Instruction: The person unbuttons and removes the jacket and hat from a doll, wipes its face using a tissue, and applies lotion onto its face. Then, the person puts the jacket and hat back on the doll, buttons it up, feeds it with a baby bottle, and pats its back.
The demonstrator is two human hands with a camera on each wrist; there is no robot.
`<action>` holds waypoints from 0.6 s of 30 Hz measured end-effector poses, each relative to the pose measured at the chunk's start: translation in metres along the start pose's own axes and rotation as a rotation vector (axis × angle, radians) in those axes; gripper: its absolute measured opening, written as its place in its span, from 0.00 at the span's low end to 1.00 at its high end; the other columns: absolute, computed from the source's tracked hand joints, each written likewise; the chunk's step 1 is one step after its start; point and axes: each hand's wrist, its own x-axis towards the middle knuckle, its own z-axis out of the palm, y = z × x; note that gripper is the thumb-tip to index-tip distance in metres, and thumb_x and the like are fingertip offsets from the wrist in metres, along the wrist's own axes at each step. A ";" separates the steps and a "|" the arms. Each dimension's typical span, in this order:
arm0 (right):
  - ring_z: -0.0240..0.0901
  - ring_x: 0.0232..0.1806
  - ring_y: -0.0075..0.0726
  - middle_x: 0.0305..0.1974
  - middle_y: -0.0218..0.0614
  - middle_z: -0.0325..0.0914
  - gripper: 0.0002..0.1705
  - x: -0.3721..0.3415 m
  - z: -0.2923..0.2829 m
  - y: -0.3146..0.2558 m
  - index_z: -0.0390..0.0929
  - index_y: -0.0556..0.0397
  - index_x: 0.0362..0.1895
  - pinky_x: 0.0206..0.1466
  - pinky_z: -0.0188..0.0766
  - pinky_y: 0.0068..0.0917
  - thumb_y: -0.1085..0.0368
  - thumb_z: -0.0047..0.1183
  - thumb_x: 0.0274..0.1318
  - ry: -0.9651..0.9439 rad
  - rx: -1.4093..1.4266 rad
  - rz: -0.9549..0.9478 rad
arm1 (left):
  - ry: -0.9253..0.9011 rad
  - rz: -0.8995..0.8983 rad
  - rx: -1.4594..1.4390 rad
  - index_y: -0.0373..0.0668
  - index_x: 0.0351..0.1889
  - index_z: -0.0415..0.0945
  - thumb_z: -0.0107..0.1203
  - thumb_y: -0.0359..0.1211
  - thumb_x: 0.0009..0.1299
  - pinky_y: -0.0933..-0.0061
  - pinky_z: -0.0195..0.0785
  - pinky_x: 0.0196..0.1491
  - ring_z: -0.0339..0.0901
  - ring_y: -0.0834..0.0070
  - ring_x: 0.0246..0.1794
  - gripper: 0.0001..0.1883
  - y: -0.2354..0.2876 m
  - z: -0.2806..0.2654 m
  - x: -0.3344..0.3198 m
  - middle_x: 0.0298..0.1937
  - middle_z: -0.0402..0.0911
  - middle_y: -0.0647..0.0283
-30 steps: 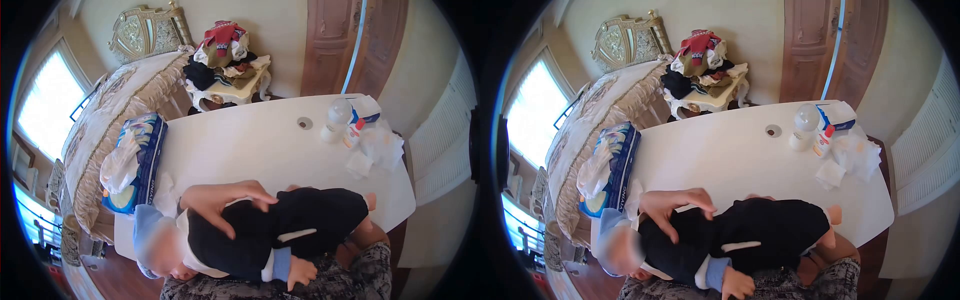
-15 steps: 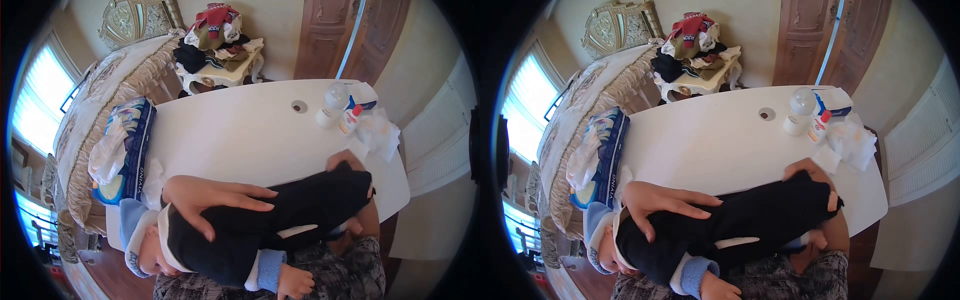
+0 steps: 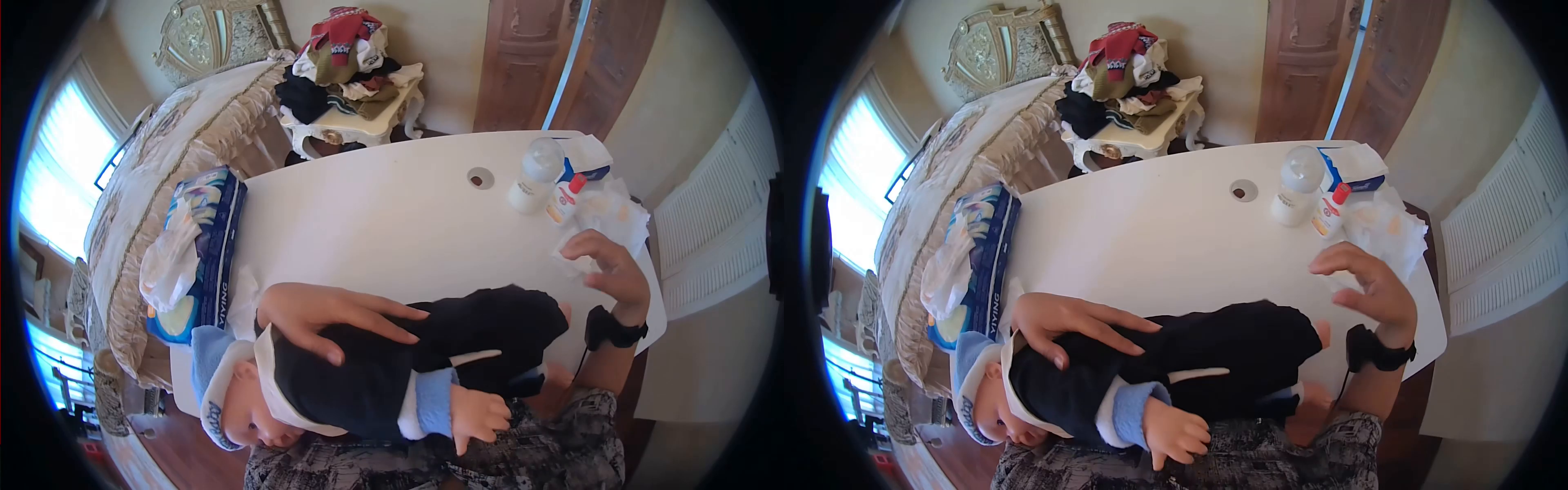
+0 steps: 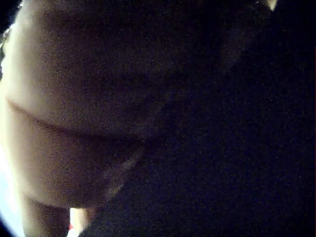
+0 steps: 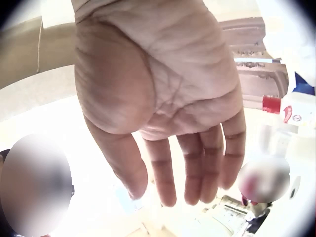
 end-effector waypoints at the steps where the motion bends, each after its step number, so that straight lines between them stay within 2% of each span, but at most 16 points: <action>1: 0.72 0.53 0.40 0.52 0.40 0.75 0.23 0.003 0.006 -0.006 0.77 0.56 0.52 0.57 0.66 0.34 0.58 0.62 0.54 -0.001 -0.037 -0.038 | 0.000 -0.007 -0.012 0.32 0.70 0.59 0.45 0.55 0.72 0.54 0.43 0.72 0.50 0.46 0.74 0.39 -0.004 -0.002 -0.002 0.75 0.51 0.41; 3: 0.73 0.54 0.43 0.52 0.42 0.76 0.29 0.013 0.020 -0.016 0.76 0.55 0.54 0.57 0.67 0.35 0.53 0.65 0.51 -0.006 -0.113 -0.111 | 0.019 -0.034 -0.054 0.30 0.70 0.58 0.44 0.56 0.73 0.55 0.42 0.73 0.50 0.47 0.75 0.40 -0.010 -0.006 -0.003 0.74 0.52 0.41; 5: 0.73 0.53 0.47 0.51 0.44 0.77 0.31 0.016 0.034 -0.012 0.75 0.55 0.55 0.56 0.68 0.36 0.52 0.65 0.50 -0.335 -0.249 0.075 | 0.065 -0.075 -0.126 0.29 0.70 0.56 0.43 0.56 0.73 0.56 0.41 0.73 0.50 0.48 0.75 0.41 -0.016 -0.009 -0.005 0.74 0.52 0.41; 6: 0.73 0.53 0.48 0.51 0.45 0.77 0.33 0.017 0.040 -0.011 0.74 0.55 0.56 0.56 0.69 0.36 0.51 0.65 0.49 -0.515 -0.305 0.173 | 0.158 -0.077 -0.152 0.28 0.70 0.55 0.44 0.55 0.72 0.56 0.40 0.73 0.50 0.49 0.75 0.41 -0.020 -0.008 -0.009 0.74 0.53 0.41; 7: 0.74 0.50 0.51 0.48 0.47 0.78 0.33 0.020 0.043 -0.012 0.74 0.56 0.56 0.53 0.70 0.36 0.51 0.65 0.49 -0.494 -0.311 0.252 | 0.261 -0.081 -0.178 0.28 0.71 0.54 0.46 0.54 0.72 0.57 0.40 0.74 0.49 0.50 0.75 0.41 -0.025 -0.005 -0.013 0.74 0.53 0.42; 8: 0.74 0.49 0.51 0.48 0.46 0.78 0.33 0.021 0.040 -0.010 0.74 0.56 0.56 0.52 0.71 0.36 0.52 0.66 0.48 -0.437 -0.343 0.204 | 0.366 -0.092 -0.190 0.27 0.71 0.54 0.47 0.53 0.72 0.57 0.39 0.74 0.49 0.51 0.76 0.42 -0.026 -0.003 -0.017 0.74 0.53 0.42; 11: 0.75 0.45 0.50 0.47 0.44 0.78 0.32 0.023 0.042 -0.014 0.75 0.55 0.55 0.50 0.71 0.35 0.55 0.67 0.46 -0.239 -0.427 0.075 | 0.438 -0.144 -0.187 0.28 0.71 0.54 0.47 0.53 0.72 0.57 0.40 0.74 0.50 0.51 0.75 0.41 -0.016 -0.005 -0.049 0.74 0.53 0.42; 13: 0.75 0.43 0.50 0.45 0.42 0.78 0.31 0.023 0.050 -0.029 0.75 0.54 0.54 0.49 0.72 0.36 0.57 0.66 0.45 -0.078 -0.495 0.030 | 0.511 -0.187 -0.164 0.28 0.71 0.54 0.47 0.53 0.71 0.57 0.40 0.74 0.50 0.51 0.75 0.41 -0.016 -0.014 -0.040 0.74 0.54 0.42; 18: 0.76 0.45 0.47 0.46 0.40 0.77 0.27 0.037 0.098 -0.059 0.78 0.51 0.53 0.46 0.73 0.38 0.63 0.64 0.44 -0.364 -0.394 -0.408 | 0.746 -0.312 -0.124 0.28 0.70 0.54 0.47 0.53 0.71 0.57 0.40 0.74 0.50 0.51 0.75 0.41 -0.004 -0.018 -0.049 0.74 0.54 0.43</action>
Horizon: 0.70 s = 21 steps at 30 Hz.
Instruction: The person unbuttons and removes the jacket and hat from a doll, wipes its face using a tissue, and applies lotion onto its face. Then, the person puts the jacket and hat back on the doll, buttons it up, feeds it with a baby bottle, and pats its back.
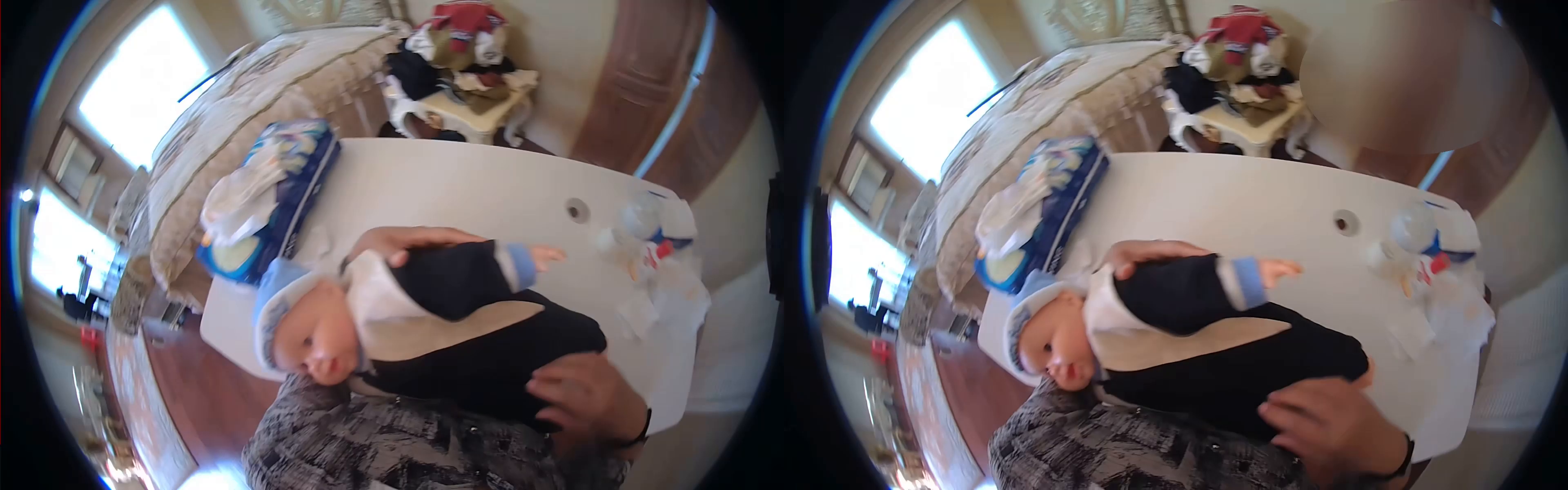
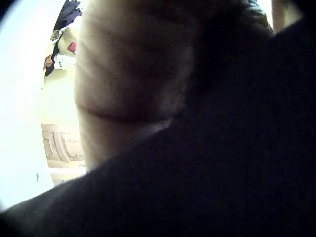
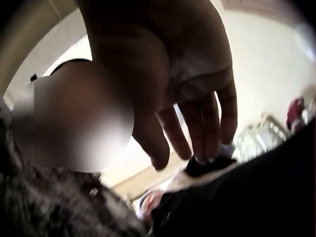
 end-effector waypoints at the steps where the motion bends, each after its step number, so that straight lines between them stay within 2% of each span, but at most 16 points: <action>1: 0.74 0.52 0.46 0.52 0.41 0.75 0.30 0.010 0.006 -0.007 0.75 0.48 0.56 0.53 0.72 0.40 0.62 0.63 0.44 -0.096 0.028 -0.027 | 0.045 -0.018 0.002 0.28 0.70 0.54 0.47 0.53 0.71 0.57 0.40 0.74 0.50 0.51 0.75 0.41 0.002 -0.005 -0.001 0.74 0.54 0.43; 2: 0.72 0.56 0.47 0.55 0.42 0.73 0.32 0.025 0.013 -0.012 0.74 0.46 0.58 0.56 0.70 0.43 0.61 0.64 0.44 -0.137 -0.031 -0.074 | 0.083 -0.032 0.001 0.28 0.70 0.54 0.48 0.53 0.71 0.57 0.41 0.74 0.50 0.51 0.75 0.41 0.012 -0.007 -0.037 0.74 0.54 0.43; 4: 0.67 0.62 0.49 0.61 0.44 0.69 0.36 0.049 0.024 -0.023 0.72 0.42 0.62 0.61 0.66 0.49 0.59 0.64 0.44 -0.209 -0.164 -0.150 | 0.142 -0.046 -0.007 0.29 0.70 0.55 0.48 0.53 0.71 0.57 0.41 0.74 0.51 0.51 0.75 0.41 0.005 -0.006 -0.011 0.73 0.54 0.43; 5: 0.52 0.71 0.56 0.70 0.47 0.56 0.42 0.052 0.028 -0.023 0.67 0.32 0.66 0.68 0.54 0.61 0.56 0.66 0.42 -0.319 -0.124 -0.028 | 0.159 -0.046 -0.014 0.29 0.70 0.55 0.48 0.53 0.71 0.57 0.41 0.74 0.51 0.52 0.75 0.41 0.008 -0.024 -0.009 0.73 0.54 0.43; 6: 0.49 0.72 0.58 0.71 0.47 0.53 0.43 0.056 0.034 -0.017 0.66 0.31 0.67 0.68 0.52 0.63 0.55 0.66 0.42 -0.357 -0.179 -0.003 | 0.169 -0.039 -0.024 0.29 0.70 0.55 0.48 0.53 0.71 0.57 0.41 0.73 0.51 0.52 0.75 0.40 0.010 -0.018 -0.037 0.73 0.54 0.43; 8: 0.44 0.73 0.63 0.74 0.47 0.46 0.45 0.066 0.044 0.007 0.63 0.28 0.69 0.69 0.48 0.66 0.54 0.67 0.42 -0.438 -0.297 0.055 | 0.186 -0.014 -0.050 0.29 0.70 0.55 0.48 0.53 0.71 0.57 0.41 0.73 0.51 0.52 0.75 0.40 0.004 -0.012 -0.042 0.73 0.54 0.43; 9: 0.39 0.74 0.67 0.75 0.47 0.41 0.46 0.069 0.045 0.018 0.61 0.24 0.70 0.70 0.44 0.67 0.52 0.66 0.44 -0.455 -0.254 0.105 | 0.198 -0.002 -0.063 0.29 0.70 0.55 0.48 0.52 0.71 0.57 0.41 0.73 0.51 0.52 0.75 0.40 0.004 -0.018 -0.046 0.73 0.54 0.43; 12: 0.38 0.74 0.70 0.75 0.50 0.40 0.45 0.072 0.051 0.044 0.59 0.24 0.71 0.70 0.43 0.69 0.51 0.64 0.47 -0.412 -0.148 0.097 | 0.239 0.034 -0.100 0.29 0.70 0.55 0.48 0.52 0.71 0.57 0.42 0.73 0.51 0.52 0.74 0.40 -0.002 -0.025 -0.049 0.73 0.55 0.44; 16: 0.38 0.74 0.70 0.75 0.53 0.38 0.45 0.082 0.042 0.046 0.58 0.25 0.72 0.71 0.43 0.67 0.53 0.63 0.49 -0.438 -0.116 0.061 | 0.250 0.101 -0.144 0.29 0.70 0.55 0.48 0.52 0.71 0.57 0.42 0.73 0.51 0.52 0.74 0.40 -0.013 -0.027 -0.052 0.73 0.55 0.44; 19: 0.38 0.75 0.69 0.75 0.54 0.37 0.45 0.089 0.033 0.038 0.58 0.26 0.72 0.71 0.42 0.65 0.54 0.63 0.50 -0.451 -0.144 0.053 | 0.193 0.182 -0.179 0.30 0.70 0.56 0.48 0.52 0.71 0.57 0.42 0.73 0.52 0.52 0.74 0.40 -0.025 -0.030 -0.050 0.73 0.55 0.44; 20: 0.37 0.75 0.69 0.75 0.54 0.37 0.45 0.090 0.039 0.036 0.58 0.26 0.72 0.71 0.42 0.65 0.55 0.63 0.50 -0.458 -0.163 0.054 | 0.155 0.221 -0.198 0.30 0.70 0.56 0.48 0.52 0.71 0.57 0.42 0.73 0.52 0.52 0.74 0.39 -0.036 -0.029 -0.084 0.73 0.55 0.44; 21: 0.37 0.75 0.69 0.75 0.54 0.37 0.45 0.089 0.045 0.035 0.58 0.27 0.72 0.71 0.42 0.65 0.55 0.63 0.50 -0.461 -0.182 0.064 | 0.107 0.260 -0.220 0.30 0.69 0.56 0.48 0.52 0.71 0.57 0.43 0.73 0.52 0.52 0.74 0.39 -0.045 -0.026 -0.083 0.73 0.55 0.44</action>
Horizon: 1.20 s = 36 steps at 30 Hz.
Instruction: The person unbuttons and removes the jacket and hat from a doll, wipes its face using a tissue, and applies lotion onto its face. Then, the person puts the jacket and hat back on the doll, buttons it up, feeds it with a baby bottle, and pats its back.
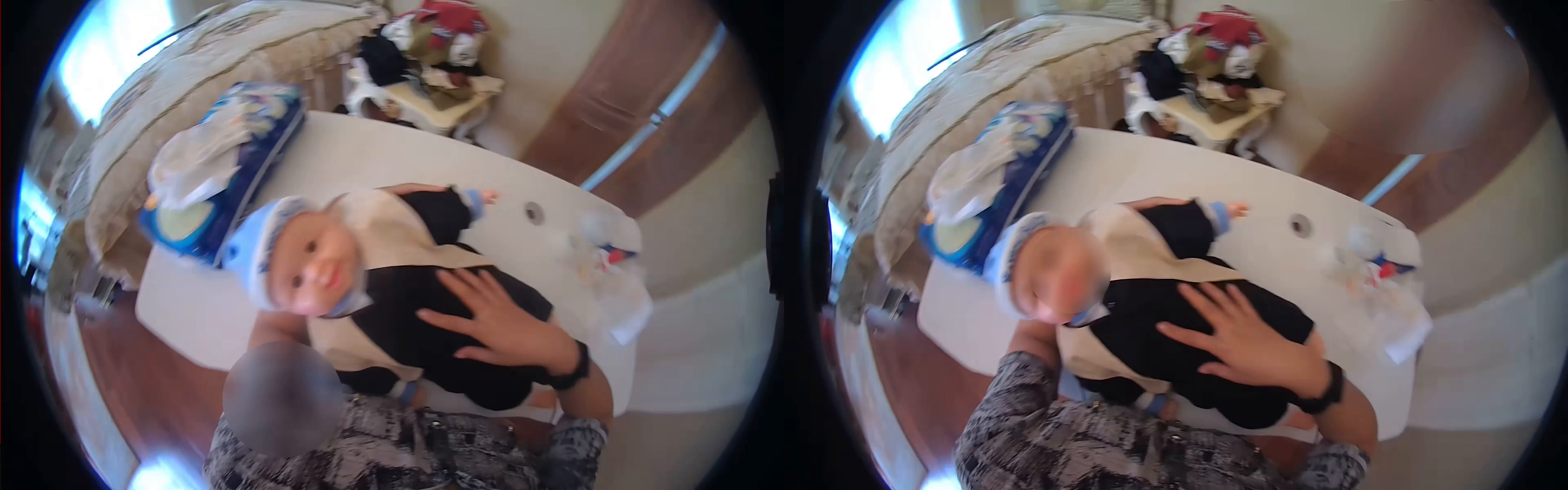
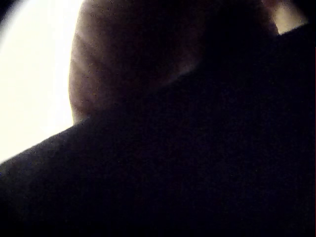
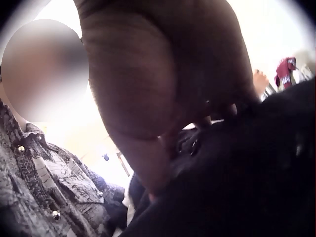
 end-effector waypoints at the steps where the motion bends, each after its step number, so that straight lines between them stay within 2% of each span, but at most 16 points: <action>1: 0.37 0.75 0.68 0.75 0.54 0.37 0.44 0.000 0.005 0.002 0.57 0.27 0.73 0.71 0.41 0.65 0.55 0.62 0.51 0.017 0.026 -0.012 | -0.057 0.031 -0.028 0.30 0.69 0.56 0.48 0.52 0.71 0.57 0.43 0.73 0.52 0.52 0.74 0.39 -0.009 0.000 0.003 0.73 0.55 0.44; 4: 0.40 0.75 0.65 0.75 0.53 0.39 0.41 -0.005 0.009 0.015 0.58 0.29 0.72 0.72 0.42 0.63 0.56 0.60 0.54 0.075 0.124 -0.066 | -0.218 0.103 -0.093 0.30 0.69 0.56 0.49 0.52 0.71 0.57 0.43 0.73 0.52 0.52 0.74 0.39 -0.022 -0.012 0.074 0.73 0.56 0.44; 5: 0.43 0.74 0.64 0.74 0.53 0.41 0.39 -0.007 0.006 0.020 0.59 0.31 0.72 0.72 0.44 0.60 0.56 0.59 0.55 0.092 0.168 -0.092 | -0.264 0.118 -0.105 0.30 0.69 0.56 0.49 0.52 0.71 0.57 0.43 0.73 0.52 0.52 0.74 0.39 -0.032 0.003 0.041 0.73 0.56 0.45; 6: 0.45 0.73 0.62 0.74 0.53 0.44 0.38 -0.013 0.001 0.022 0.61 0.33 0.71 0.72 0.46 0.57 0.57 0.58 0.57 0.112 0.216 -0.126 | -0.306 0.126 -0.115 0.30 0.69 0.56 0.49 0.52 0.71 0.57 0.43 0.73 0.52 0.52 0.74 0.39 -0.032 0.000 0.060 0.73 0.56 0.45; 7: 0.48 0.72 0.60 0.73 0.52 0.47 0.36 -0.021 -0.006 0.025 0.62 0.36 0.70 0.72 0.48 0.53 0.57 0.57 0.58 0.127 0.258 -0.084 | -0.342 0.130 -0.123 0.30 0.69 0.56 0.49 0.52 0.71 0.57 0.43 0.73 0.52 0.52 0.74 0.39 -0.034 0.010 0.074 0.73 0.56 0.45; 9: 0.54 0.70 0.55 0.70 0.51 0.54 0.32 -0.036 -0.019 0.030 0.65 0.41 0.69 0.72 0.51 0.45 0.57 0.56 0.60 0.158 0.346 -0.022 | -0.398 0.131 -0.129 0.31 0.69 0.56 0.49 0.52 0.71 0.57 0.43 0.72 0.53 0.52 0.74 0.39 -0.048 0.030 0.034 0.73 0.56 0.45; 10: 0.62 0.65 0.50 0.64 0.48 0.65 0.29 -0.046 -0.023 0.031 0.69 0.48 0.65 0.68 0.58 0.36 0.57 0.56 0.60 0.288 0.343 0.028 | -0.420 0.129 -0.127 0.31 0.69 0.56 0.49 0.52 0.71 0.57 0.44 0.72 0.53 0.52 0.74 0.39 -0.049 0.034 0.032 0.72 0.56 0.45; 14: 0.73 0.53 0.41 0.49 0.40 0.76 0.20 -0.113 -0.019 0.049 0.74 0.53 0.53 0.58 0.68 0.33 0.65 0.58 0.55 0.579 0.339 0.551 | -0.478 0.106 -0.125 0.31 0.69 0.57 0.49 0.51 0.70 0.57 0.44 0.72 0.53 0.53 0.73 0.38 -0.053 0.037 0.029 0.72 0.56 0.45; 16: 0.74 0.48 0.45 0.44 0.43 0.76 0.16 -0.149 -0.005 0.066 0.75 0.53 0.48 0.54 0.71 0.33 0.71 0.57 0.52 0.574 0.229 0.846 | -0.491 0.100 -0.134 0.31 0.69 0.57 0.49 0.51 0.70 0.57 0.44 0.72 0.53 0.53 0.73 0.38 -0.054 0.035 0.031 0.72 0.56 0.45; 19: 0.73 0.50 0.49 0.46 0.47 0.74 0.23 -0.205 0.047 0.116 0.75 0.50 0.50 0.53 0.72 0.38 0.71 0.60 0.45 0.464 0.071 1.112 | -0.486 0.088 -0.161 0.31 0.69 0.57 0.49 0.51 0.70 0.57 0.44 0.72 0.53 0.53 0.73 0.38 -0.054 0.035 0.035 0.72 0.57 0.45; 22: 0.69 0.55 0.57 0.52 0.50 0.70 0.30 -0.212 0.070 0.109 0.74 0.48 0.54 0.56 0.71 0.42 0.69 0.62 0.40 0.427 -0.094 1.384 | -0.467 0.078 -0.175 0.32 0.69 0.57 0.49 0.51 0.70 0.57 0.45 0.72 0.54 0.53 0.73 0.38 -0.055 0.033 0.033 0.72 0.57 0.46; 28: 0.73 0.48 0.59 0.43 0.52 0.77 0.22 -0.235 0.101 0.139 0.77 0.54 0.48 0.53 0.71 0.42 0.68 0.59 0.44 0.500 -0.037 1.205 | -0.340 0.021 -0.158 0.32 0.68 0.58 0.50 0.51 0.70 0.57 0.45 0.72 0.54 0.53 0.73 0.37 -0.047 0.027 0.022 0.72 0.57 0.46; 31: 0.76 0.43 0.59 0.38 0.52 0.80 0.12 -0.221 0.079 0.123 0.79 0.60 0.38 0.47 0.72 0.42 0.69 0.57 0.47 0.598 -0.048 1.015 | -0.179 0.000 -0.112 0.32 0.68 0.58 0.50 0.51 0.70 0.57 0.46 0.71 0.54 0.53 0.72 0.37 -0.028 0.000 0.048 0.72 0.57 0.46; 32: 0.78 0.39 0.54 0.37 0.51 0.80 0.12 -0.208 0.064 0.108 0.79 0.60 0.39 0.43 0.73 0.38 0.68 0.58 0.50 0.682 0.065 0.988 | -0.115 -0.006 -0.097 0.32 0.68 0.58 0.50 0.51 0.70 0.57 0.46 0.71 0.54 0.53 0.72 0.37 -0.023 -0.005 0.044 0.72 0.57 0.46; 34: 0.74 0.31 0.26 0.31 0.37 0.79 0.12 -0.175 0.024 0.079 0.79 0.60 0.39 0.38 0.71 0.23 0.66 0.61 0.52 0.674 0.316 0.906 | 0.003 -0.018 -0.068 0.33 0.68 0.58 0.50 0.51 0.70 0.57 0.46 0.71 0.55 0.53 0.72 0.37 -0.013 -0.011 0.036 0.72 0.58 0.46; 36: 0.73 0.31 0.21 0.30 0.32 0.78 0.12 -0.142 -0.007 0.059 0.79 0.61 0.38 0.36 0.69 0.21 0.65 0.62 0.53 0.689 0.601 0.750 | 0.094 -0.027 -0.047 0.33 0.68 0.58 0.50 0.51 0.70 0.57 0.46 0.71 0.55 0.53 0.72 0.37 -0.008 -0.010 0.026 0.72 0.58 0.47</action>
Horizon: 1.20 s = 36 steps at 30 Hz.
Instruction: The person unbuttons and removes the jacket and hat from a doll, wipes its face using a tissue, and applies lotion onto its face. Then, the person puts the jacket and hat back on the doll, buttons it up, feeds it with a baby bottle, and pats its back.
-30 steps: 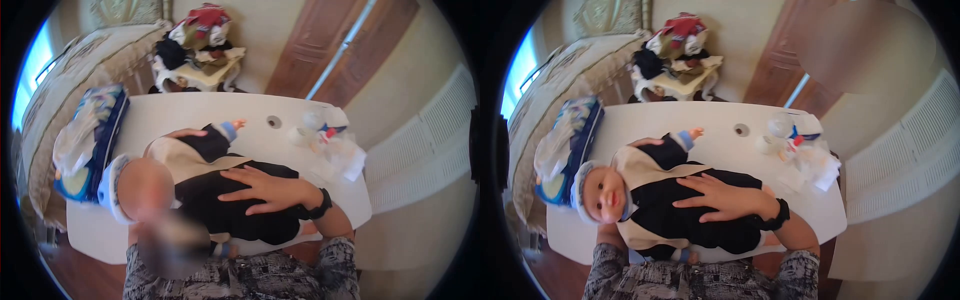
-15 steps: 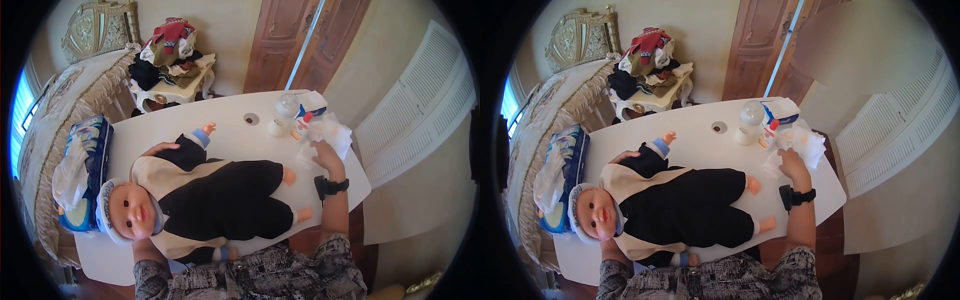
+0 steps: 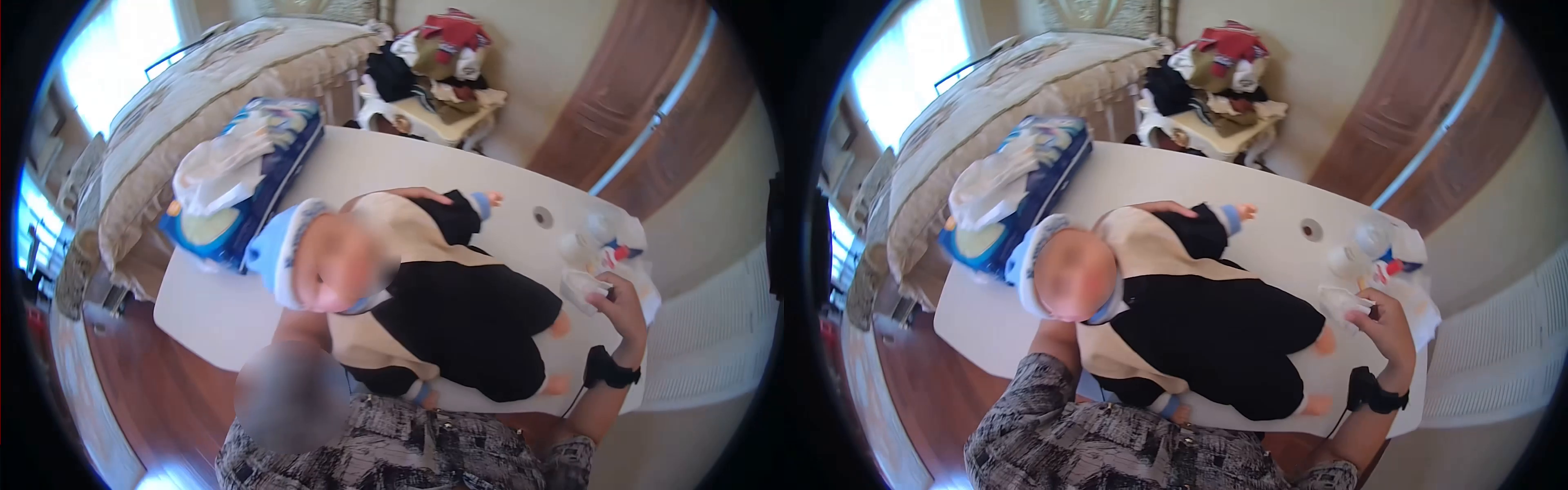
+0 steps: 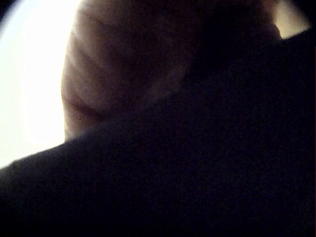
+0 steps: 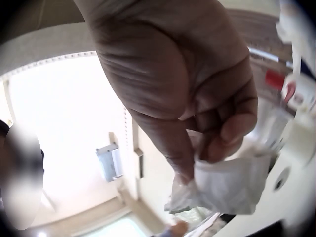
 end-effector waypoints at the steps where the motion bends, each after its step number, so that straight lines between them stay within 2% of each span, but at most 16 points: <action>1: 0.72 0.31 0.18 0.30 0.30 0.78 0.12 0.004 0.005 -0.020 0.80 0.62 0.38 0.35 0.68 0.20 0.65 0.62 0.53 -0.057 0.135 -0.005 | 0.035 -0.001 0.004 0.33 0.68 0.58 0.50 0.51 0.70 0.57 0.46 0.71 0.55 0.53 0.72 0.37 0.002 0.000 0.001 0.71 0.58 0.47; 4: 0.70 0.30 0.17 0.29 0.27 0.78 0.14 0.030 0.034 -0.095 0.80 0.63 0.38 0.31 0.65 0.18 0.64 0.62 0.55 -0.179 0.070 -0.079 | 0.132 0.021 0.011 0.33 0.68 0.59 0.50 0.50 0.70 0.57 0.47 0.71 0.55 0.53 0.72 0.37 0.012 -0.016 -0.007 0.71 0.58 0.47; 8: 0.66 0.27 0.14 0.27 0.25 0.76 0.14 0.065 0.064 -0.131 0.80 0.62 0.39 0.30 0.62 0.15 0.62 0.62 0.56 -0.254 0.269 -0.229 | 0.227 0.062 0.010 0.33 0.68 0.59 0.50 0.50 0.70 0.57 0.47 0.71 0.55 0.54 0.72 0.36 0.016 -0.024 -0.014 0.71 0.58 0.47; 11: 0.65 0.26 0.14 0.27 0.24 0.76 0.14 0.093 0.079 -0.135 0.80 0.62 0.40 0.30 0.61 0.16 0.62 0.60 0.57 -0.196 0.298 -0.296 | 0.308 0.104 0.002 0.34 0.68 0.59 0.51 0.50 0.70 0.57 0.47 0.71 0.56 0.54 0.72 0.36 0.013 -0.021 -0.021 0.71 0.58 0.47; 12: 0.69 0.29 0.15 0.31 0.27 0.78 0.16 0.098 0.083 -0.135 0.80 0.62 0.43 0.33 0.65 0.16 0.61 0.59 0.59 -0.287 0.464 -0.333 | 0.335 0.117 0.002 0.34 0.67 0.59 0.51 0.50 0.70 0.57 0.47 0.71 0.56 0.54 0.72 0.36 0.005 -0.004 -0.042 0.71 0.58 0.47; 15: 0.74 0.35 0.18 0.36 0.30 0.80 0.19 0.105 0.107 -0.137 0.79 0.63 0.46 0.40 0.70 0.18 0.59 0.59 0.60 -0.209 0.612 -0.378 | 0.407 0.162 -0.004 0.34 0.67 0.59 0.51 0.50 0.69 0.57 0.48 0.71 0.56 0.54 0.71 0.36 0.012 -0.023 -0.033 0.71 0.59 0.48; 16: 0.77 0.40 0.22 0.41 0.35 0.81 0.20 0.108 0.108 -0.129 0.78 0.63 0.48 0.46 0.72 0.21 0.58 0.59 0.61 -0.292 0.696 -0.395 | 0.423 0.176 -0.007 0.34 0.67 0.60 0.51 0.50 0.69 0.57 0.48 0.71 0.56 0.54 0.71 0.36 0.011 -0.022 -0.034 0.71 0.59 0.48; 20: 0.77 0.39 0.24 0.43 0.35 0.81 0.18 0.127 0.117 -0.108 0.77 0.63 0.50 0.45 0.73 0.22 0.60 0.54 0.64 -0.103 0.824 -0.247 | 0.464 0.208 -0.029 0.34 0.67 0.60 0.51 0.50 0.69 0.57 0.48 0.70 0.56 0.54 0.71 0.36 0.007 -0.023 -0.038 0.71 0.59 0.48; 23: 0.77 0.38 0.24 0.42 0.35 0.81 0.18 0.126 0.110 -0.106 0.77 0.63 0.49 0.45 0.73 0.22 0.61 0.55 0.64 -0.075 0.731 -0.254 | 0.490 0.199 -0.043 0.35 0.67 0.60 0.51 0.50 0.69 0.57 0.49 0.70 0.57 0.54 0.71 0.35 0.004 -0.018 -0.040 0.71 0.59 0.48; 24: 0.77 0.39 0.23 0.41 0.36 0.81 0.18 0.125 0.107 -0.103 0.77 0.64 0.48 0.45 0.73 0.21 0.61 0.56 0.62 -0.170 0.584 -0.262 | 0.498 0.193 -0.048 0.35 0.67 0.60 0.51 0.50 0.69 0.57 0.49 0.70 0.57 0.54 0.71 0.35 0.004 -0.019 -0.039 0.71 0.59 0.48; 27: 0.77 0.39 0.21 0.40 0.35 0.81 0.19 0.116 0.112 -0.102 0.78 0.64 0.46 0.45 0.72 0.20 0.59 0.58 0.60 -0.393 0.567 -0.349 | 0.504 0.164 -0.062 0.35 0.67 0.60 0.51 0.49 0.69 0.57 0.49 0.70 0.57 0.54 0.71 0.35 0.002 -0.014 -0.044 0.71 0.59 0.48; 28: 0.74 0.34 0.19 0.35 0.30 0.80 0.17 0.114 0.124 -0.109 0.79 0.62 0.41 0.41 0.69 0.18 0.58 0.55 0.63 -0.291 0.654 -0.317 | 0.498 0.152 -0.068 0.35 0.67 0.60 0.51 0.49 0.69 0.57 0.49 0.70 0.57 0.54 0.71 0.35 0.000 -0.011 -0.046 0.71 0.60 0.49; 31: 0.67 0.29 0.17 0.29 0.26 0.76 0.16 0.134 0.129 -0.086 0.79 0.60 0.35 0.35 0.64 0.17 0.58 0.51 0.66 -0.278 0.717 -0.195 | 0.472 0.125 -0.085 0.35 0.67 0.61 0.52 0.49 0.69 0.57 0.49 0.70 0.57 0.54 0.71 0.35 -0.004 -0.005 -0.048 0.70 0.60 0.49; 32: 0.62 0.26 0.16 0.24 0.23 0.71 0.17 0.133 0.133 -0.086 0.79 0.58 0.32 0.33 0.59 0.17 0.59 0.47 0.69 -0.270 0.656 -0.181 | 0.464 0.121 -0.090 0.35 0.67 0.61 0.52 0.49 0.69 0.57 0.50 0.70 0.57 0.54 0.71 0.35 -0.006 -0.003 -0.047 0.70 0.60 0.49; 35: 0.63 0.27 0.17 0.23 0.23 0.70 0.18 0.129 0.140 -0.094 0.78 0.59 0.32 0.34 0.59 0.17 0.57 0.47 0.69 -0.370 0.611 -0.162 | 0.450 0.114 -0.114 0.36 0.67 0.61 0.52 0.49 0.69 0.57 0.50 0.70 0.58 0.54 0.70 0.35 -0.013 0.003 -0.043 0.70 0.60 0.49; 36: 0.64 0.29 0.19 0.25 0.24 0.71 0.16 0.132 0.140 -0.092 0.78 0.59 0.34 0.36 0.62 0.18 0.59 0.49 0.67 -0.393 0.503 -0.233 | 0.449 0.114 -0.121 0.36 0.67 0.61 0.52 0.49 0.69 0.57 0.50 0.70 0.58 0.55 0.70 0.35 -0.015 0.004 -0.042 0.70 0.60 0.49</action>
